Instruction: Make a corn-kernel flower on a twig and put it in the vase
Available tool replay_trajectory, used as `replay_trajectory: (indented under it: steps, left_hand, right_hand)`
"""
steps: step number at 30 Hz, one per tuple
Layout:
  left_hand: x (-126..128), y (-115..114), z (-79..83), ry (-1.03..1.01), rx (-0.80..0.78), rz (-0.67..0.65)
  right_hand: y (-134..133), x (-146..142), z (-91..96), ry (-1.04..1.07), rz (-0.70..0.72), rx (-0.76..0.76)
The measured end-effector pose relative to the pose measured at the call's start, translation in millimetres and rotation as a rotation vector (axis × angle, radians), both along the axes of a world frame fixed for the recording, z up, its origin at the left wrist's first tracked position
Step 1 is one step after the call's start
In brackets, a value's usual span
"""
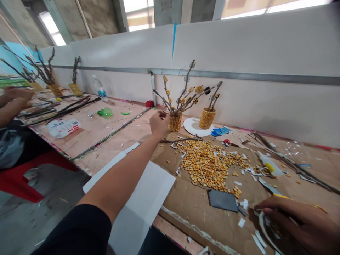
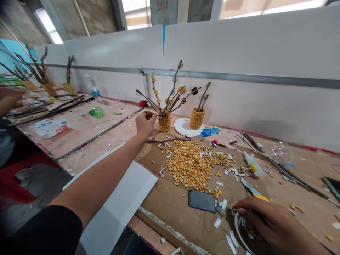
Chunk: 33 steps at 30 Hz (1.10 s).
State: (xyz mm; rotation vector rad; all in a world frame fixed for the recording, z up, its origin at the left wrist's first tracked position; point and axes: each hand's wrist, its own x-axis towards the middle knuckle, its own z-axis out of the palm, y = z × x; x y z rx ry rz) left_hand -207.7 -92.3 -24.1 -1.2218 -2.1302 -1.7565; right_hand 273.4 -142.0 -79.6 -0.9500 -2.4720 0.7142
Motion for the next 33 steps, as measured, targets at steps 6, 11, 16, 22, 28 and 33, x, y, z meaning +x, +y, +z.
replay_trajectory:
  steps: [6, 11, 16, 22, 28, 33]
  left_hand:
    - [-1, 1, -2.5, -0.013, 0.022, -0.016]
    - [-1, 2, -3.6, -0.023, 0.045, -0.026]
    - [0, 1, -2.2, -0.012, 0.055, -0.035]
    - [6, -11, 1.8, 0.07, 0.148, 0.072]
    - [12, -23, 7.5, 0.249, 0.229, 0.108]
    - [27, -26, 18.0, 0.392, 0.129, -0.029]
  right_hand:
    - [-3, -1, 1.4, -0.052, -0.075, -0.099]
    - [-5, -2, 3.5, -0.045, -0.063, -0.117]
    - [-10, -5, 5.8, -0.004, -0.115, -0.09]
    - [-6, 0, 2.3, -0.041, -0.051, -0.102]
    - [-7, -7, 18.3, -0.076, 0.019, -0.131]
    - [-7, -9, 19.9, -0.065, 0.012, -0.121]
